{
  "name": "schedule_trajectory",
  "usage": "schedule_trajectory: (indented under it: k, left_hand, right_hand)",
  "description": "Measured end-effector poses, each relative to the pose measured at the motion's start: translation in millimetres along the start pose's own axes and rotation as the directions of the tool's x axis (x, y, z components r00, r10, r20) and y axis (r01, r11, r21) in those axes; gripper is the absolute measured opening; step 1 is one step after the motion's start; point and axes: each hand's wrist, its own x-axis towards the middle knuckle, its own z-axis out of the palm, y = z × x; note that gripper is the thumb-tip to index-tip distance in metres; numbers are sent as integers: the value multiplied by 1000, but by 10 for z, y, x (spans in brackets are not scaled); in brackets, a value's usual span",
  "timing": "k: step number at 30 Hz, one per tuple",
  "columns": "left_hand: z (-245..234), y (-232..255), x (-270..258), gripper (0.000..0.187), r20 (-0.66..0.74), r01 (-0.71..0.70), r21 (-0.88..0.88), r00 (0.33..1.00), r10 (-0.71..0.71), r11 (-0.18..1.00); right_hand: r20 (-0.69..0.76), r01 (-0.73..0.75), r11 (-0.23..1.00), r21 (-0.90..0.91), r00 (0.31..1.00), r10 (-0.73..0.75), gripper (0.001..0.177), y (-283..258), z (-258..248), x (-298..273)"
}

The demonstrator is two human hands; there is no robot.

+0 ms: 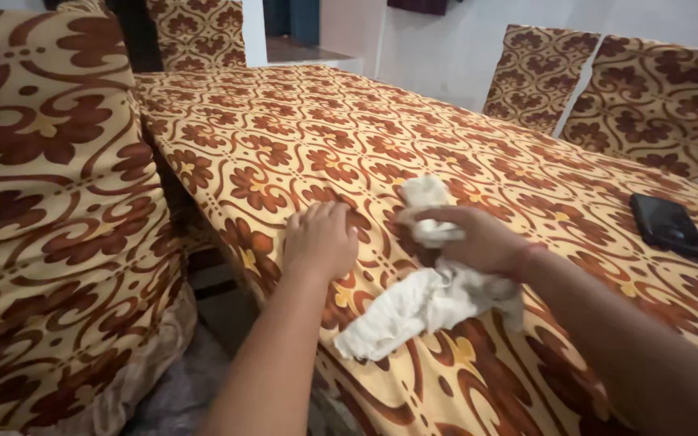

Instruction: The person wipes a dining table and chairs with a white cloth, then removes a patterned chair cover to wipe the wooden frame and seat, and finally replaces the cover. The person also wipes the table surface again.

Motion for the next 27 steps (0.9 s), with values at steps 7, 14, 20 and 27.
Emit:
schedule_trajectory:
  k: [7, 14, 20, 27]
  left_hand:
    - [-38, -22, -63, 49, 164, 47, 81, 985, -60, 996]
    - [-24, -96, -143, 62, 193, 32, 89, 980, -49, 995]
    - [-64, -71, -156, 62, 216, 31, 97, 975, -51, 995]
    - [-83, -92, -159, 72, 245, -2, 194, 968, -46, 981]
  right_hand:
    - [-147, 428, 895, -126, 884, -444, 53, -118, -99, 52]
    - [-314, -137, 987, 89, 936, 159, 82, 1064, -378, 60]
    - [-374, -80, 938, -337, 926, -55, 79, 640, -13, -145]
    - [-94, 218, 976, -25, 971, -220, 58, -296, 299, -302]
